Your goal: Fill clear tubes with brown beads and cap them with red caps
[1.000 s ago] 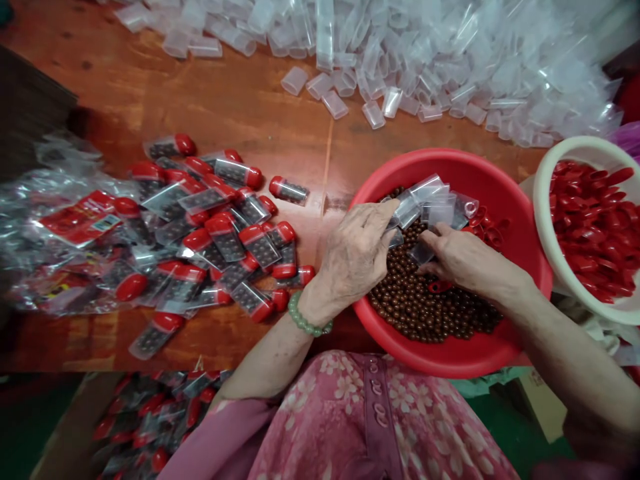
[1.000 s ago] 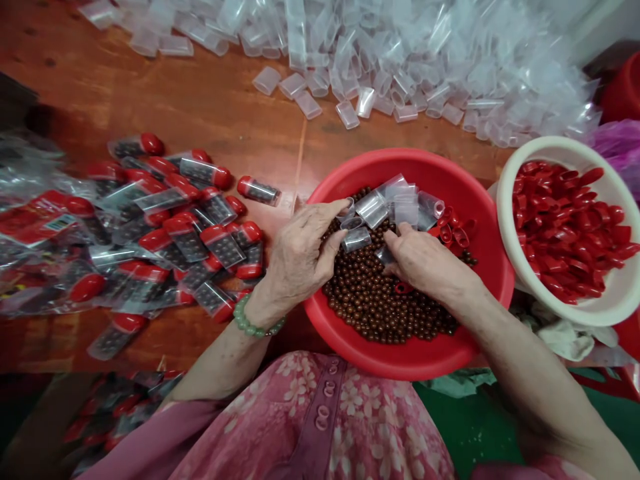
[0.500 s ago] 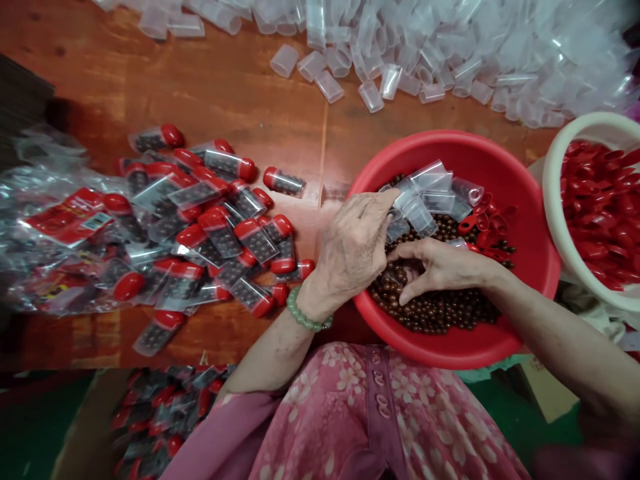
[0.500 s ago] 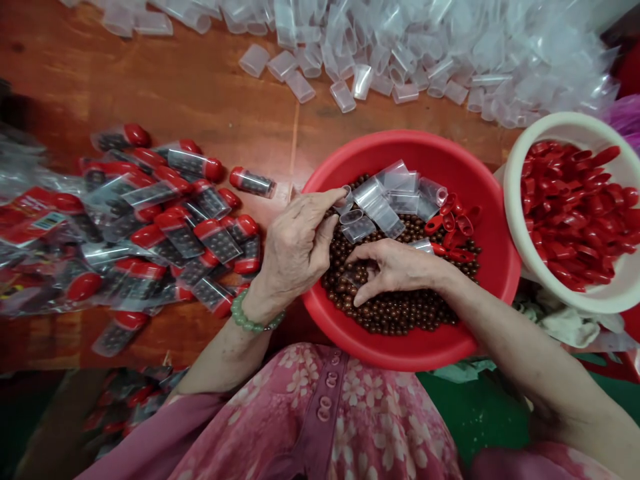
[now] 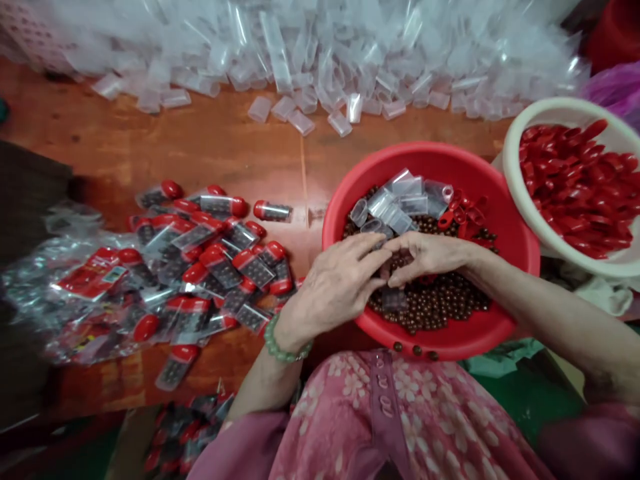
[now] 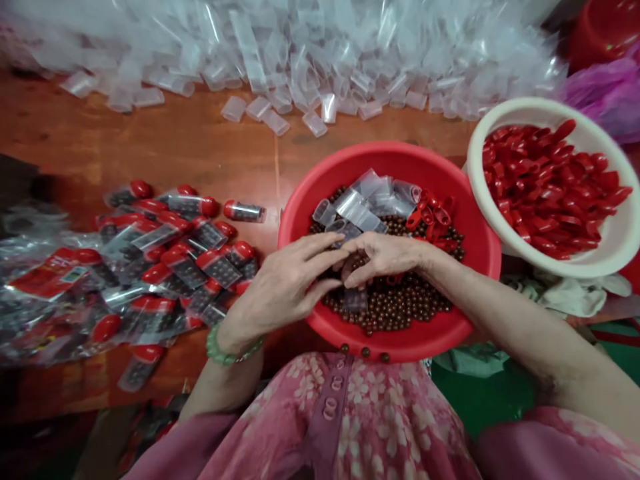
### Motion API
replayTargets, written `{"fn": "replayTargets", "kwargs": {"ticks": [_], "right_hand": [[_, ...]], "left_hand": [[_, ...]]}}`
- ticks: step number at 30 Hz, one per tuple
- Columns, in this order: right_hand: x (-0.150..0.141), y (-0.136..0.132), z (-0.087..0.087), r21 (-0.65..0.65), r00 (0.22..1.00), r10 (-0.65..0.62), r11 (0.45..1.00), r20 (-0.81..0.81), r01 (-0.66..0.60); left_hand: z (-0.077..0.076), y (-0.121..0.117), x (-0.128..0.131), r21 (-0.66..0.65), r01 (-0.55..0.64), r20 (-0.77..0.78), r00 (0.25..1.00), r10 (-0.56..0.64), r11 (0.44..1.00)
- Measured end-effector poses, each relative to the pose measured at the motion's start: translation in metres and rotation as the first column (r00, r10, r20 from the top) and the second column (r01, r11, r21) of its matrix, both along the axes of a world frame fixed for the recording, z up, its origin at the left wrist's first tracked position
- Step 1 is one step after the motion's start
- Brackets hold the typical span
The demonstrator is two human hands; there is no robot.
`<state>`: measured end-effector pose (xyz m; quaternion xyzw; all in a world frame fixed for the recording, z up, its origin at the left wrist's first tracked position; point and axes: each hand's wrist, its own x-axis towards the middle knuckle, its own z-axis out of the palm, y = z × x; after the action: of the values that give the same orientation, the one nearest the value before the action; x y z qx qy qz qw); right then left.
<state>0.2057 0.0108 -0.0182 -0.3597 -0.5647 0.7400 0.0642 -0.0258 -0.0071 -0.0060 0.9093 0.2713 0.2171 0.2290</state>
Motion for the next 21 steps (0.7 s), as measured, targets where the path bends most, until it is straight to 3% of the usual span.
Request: {"fn": "replayTargets", "kwargs": {"ticks": [3,7,10,14,18,21], "right_hand": [[0.003,-0.003,0.002,0.221,0.981,0.039,0.972,0.191,-0.081],[0.02,-0.005,0.021,0.505,0.957,0.066,0.838,0.283,-0.207],[0.029,-0.01,0.029,0.547,0.941,0.162,0.779,0.297,-0.307],[0.024,-0.018,0.024,0.57,0.893,0.223,0.703,0.392,-0.426],[0.016,-0.015,0.02,0.586,0.85,0.205,0.645,0.486,-0.49],[0.018,-0.009,0.027,0.614,0.85,0.141,0.633,0.507,-0.471]], "left_hand": [[-0.008,-0.007,0.008,0.051,-0.061,0.018,0.998,0.061,0.997],[-0.007,-0.006,0.008,0.054,-0.046,0.023,0.999,0.045,0.997],[-0.005,-0.005,0.008,0.07,-0.076,-0.006,0.997,0.076,0.995],[-0.004,-0.005,0.01,0.049,-0.078,-0.037,0.996,0.08,0.996],[-0.003,-0.006,0.01,0.037,-0.101,-0.056,0.993,0.103,0.994],[-0.002,-0.005,0.01,0.051,-0.11,-0.073,0.991,0.114,0.993]]}}
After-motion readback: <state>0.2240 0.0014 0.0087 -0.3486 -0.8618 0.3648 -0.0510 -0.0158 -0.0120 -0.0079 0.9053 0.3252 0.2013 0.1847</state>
